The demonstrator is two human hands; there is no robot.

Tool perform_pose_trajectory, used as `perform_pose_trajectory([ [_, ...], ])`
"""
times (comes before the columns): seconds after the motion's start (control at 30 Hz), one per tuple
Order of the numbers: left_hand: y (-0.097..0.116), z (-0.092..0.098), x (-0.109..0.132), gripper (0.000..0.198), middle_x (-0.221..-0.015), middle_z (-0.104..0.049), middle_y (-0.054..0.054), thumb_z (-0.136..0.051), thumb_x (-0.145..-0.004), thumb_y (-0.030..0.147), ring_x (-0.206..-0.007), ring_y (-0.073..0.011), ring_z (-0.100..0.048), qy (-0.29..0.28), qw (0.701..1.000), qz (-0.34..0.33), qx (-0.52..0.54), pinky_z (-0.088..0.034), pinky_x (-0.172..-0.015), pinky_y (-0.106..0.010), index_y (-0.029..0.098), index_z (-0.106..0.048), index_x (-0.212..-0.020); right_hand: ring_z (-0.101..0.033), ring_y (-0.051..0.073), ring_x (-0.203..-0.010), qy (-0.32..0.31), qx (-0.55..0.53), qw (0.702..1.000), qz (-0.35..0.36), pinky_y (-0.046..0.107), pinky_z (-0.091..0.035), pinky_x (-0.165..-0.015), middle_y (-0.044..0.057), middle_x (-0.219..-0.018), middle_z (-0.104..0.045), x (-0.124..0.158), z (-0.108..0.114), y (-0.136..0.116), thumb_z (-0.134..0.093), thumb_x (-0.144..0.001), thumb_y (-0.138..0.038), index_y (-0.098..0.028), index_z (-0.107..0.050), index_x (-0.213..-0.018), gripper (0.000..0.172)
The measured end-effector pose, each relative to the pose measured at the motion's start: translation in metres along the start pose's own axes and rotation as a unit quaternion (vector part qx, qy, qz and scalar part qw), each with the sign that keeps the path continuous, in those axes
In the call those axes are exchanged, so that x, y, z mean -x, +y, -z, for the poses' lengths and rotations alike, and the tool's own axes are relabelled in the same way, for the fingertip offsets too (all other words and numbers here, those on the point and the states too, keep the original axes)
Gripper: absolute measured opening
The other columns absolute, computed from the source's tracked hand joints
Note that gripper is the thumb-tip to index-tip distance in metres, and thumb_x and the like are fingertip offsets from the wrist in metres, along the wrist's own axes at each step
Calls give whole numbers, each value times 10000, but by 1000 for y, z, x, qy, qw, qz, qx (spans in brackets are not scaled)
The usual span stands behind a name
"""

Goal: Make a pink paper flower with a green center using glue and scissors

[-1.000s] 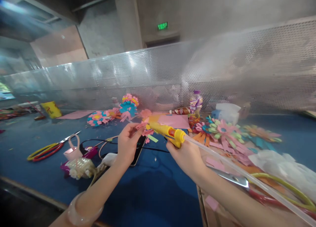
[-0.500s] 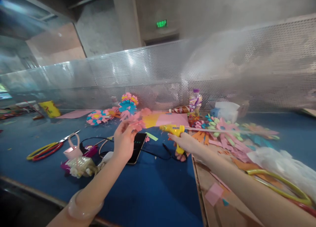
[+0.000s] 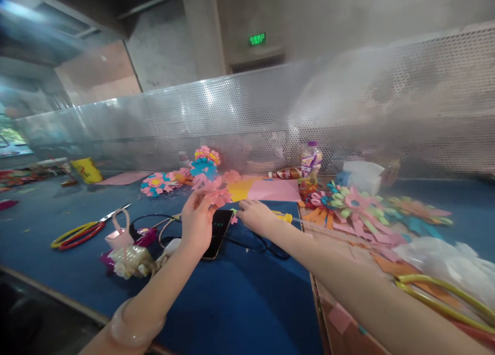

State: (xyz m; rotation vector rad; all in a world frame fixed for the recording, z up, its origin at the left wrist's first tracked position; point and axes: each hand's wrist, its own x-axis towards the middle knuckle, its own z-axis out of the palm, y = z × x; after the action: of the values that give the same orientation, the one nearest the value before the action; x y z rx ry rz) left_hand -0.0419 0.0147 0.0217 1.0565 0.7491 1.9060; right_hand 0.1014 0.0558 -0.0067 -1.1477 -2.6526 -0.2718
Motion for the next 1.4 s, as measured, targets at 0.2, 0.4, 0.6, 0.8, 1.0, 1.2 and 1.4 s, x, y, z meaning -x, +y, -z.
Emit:
perform_pose_trajectory([
  [0.2, -3, 2, -5, 191, -736, -592, 19, -689, -613, 172, -696, -109, -573, 36, 998, 27, 39, -446, -703, -259, 175, -607, -786, -501, 230, -944, 29, 23, 989, 140, 335, -394, -808, 108, -926, -590, -26, -21, -5, -511, -833, -214, -147, -646, -835, 150],
  [0.4, 0, 4, -3, 189, -721, -587, 37, -694, -591, 184, -705, -104, -570, 74, 992, 94, 45, -455, -744, -285, 194, -583, -743, -481, 211, -861, 139, -14, 985, 103, 326, -411, -770, 101, -866, -581, -12, 1, -7, -445, -841, -164, -125, -598, -847, 158],
  [0.6, -5, 6, -3, 92, -668, -589, 19, -656, -653, 155, -622, -111, -574, 5, 936, 332, 117, -516, -740, -399, 169, -576, -695, -505, 219, -844, 207, -51, 973, 83, 354, -424, -752, 102, -835, -583, 20, 24, -9, -449, -803, -132, -138, -560, -829, 115],
  [0.8, -4, 5, 0, 50, -598, -581, 16, -644, -712, 159, -582, -120, -570, -27, 922, 354, 156, -509, -794, -503, 153, -595, -719, -558, 202, -879, 201, -89, 970, 107, 350, -455, -782, 93, -899, -619, 44, 24, -7, -459, -874, -197, -142, -547, -975, 145],
  [1.0, 3, 3, 5, 87, -635, -588, 9, -653, -708, 169, -643, -126, -583, -129, 919, 340, 155, -502, -817, -475, 157, -573, -676, -566, 187, -876, 216, -154, 959, 99, 346, -486, -782, 82, -924, -629, 57, 25, -4, -463, -887, -202, -175, -534, -1089, 216],
  [1.2, 6, 0, 10, 94, -666, -602, 5, -686, -698, 211, -669, -144, -597, -198, 923, 315, 102, -516, -781, -458, 173, -602, -718, -613, 163, -863, 213, -284, 935, -24, 314, -493, -800, 36, -900, -662, 64, 28, -7, -557, -832, -222, -216, -607, -955, 132],
  [1.4, 5, -1, 12, 91, -667, -624, 2, -682, -704, 192, -611, -132, -597, -220, 925, 294, 99, -504, -779, -480, 178, -609, -756, -657, 182, -794, 235, -466, 840, -148, 341, -532, -756, 41, -846, -692, 64, 36, -2, -557, -806, -359, -197, -623, -896, 196],
])
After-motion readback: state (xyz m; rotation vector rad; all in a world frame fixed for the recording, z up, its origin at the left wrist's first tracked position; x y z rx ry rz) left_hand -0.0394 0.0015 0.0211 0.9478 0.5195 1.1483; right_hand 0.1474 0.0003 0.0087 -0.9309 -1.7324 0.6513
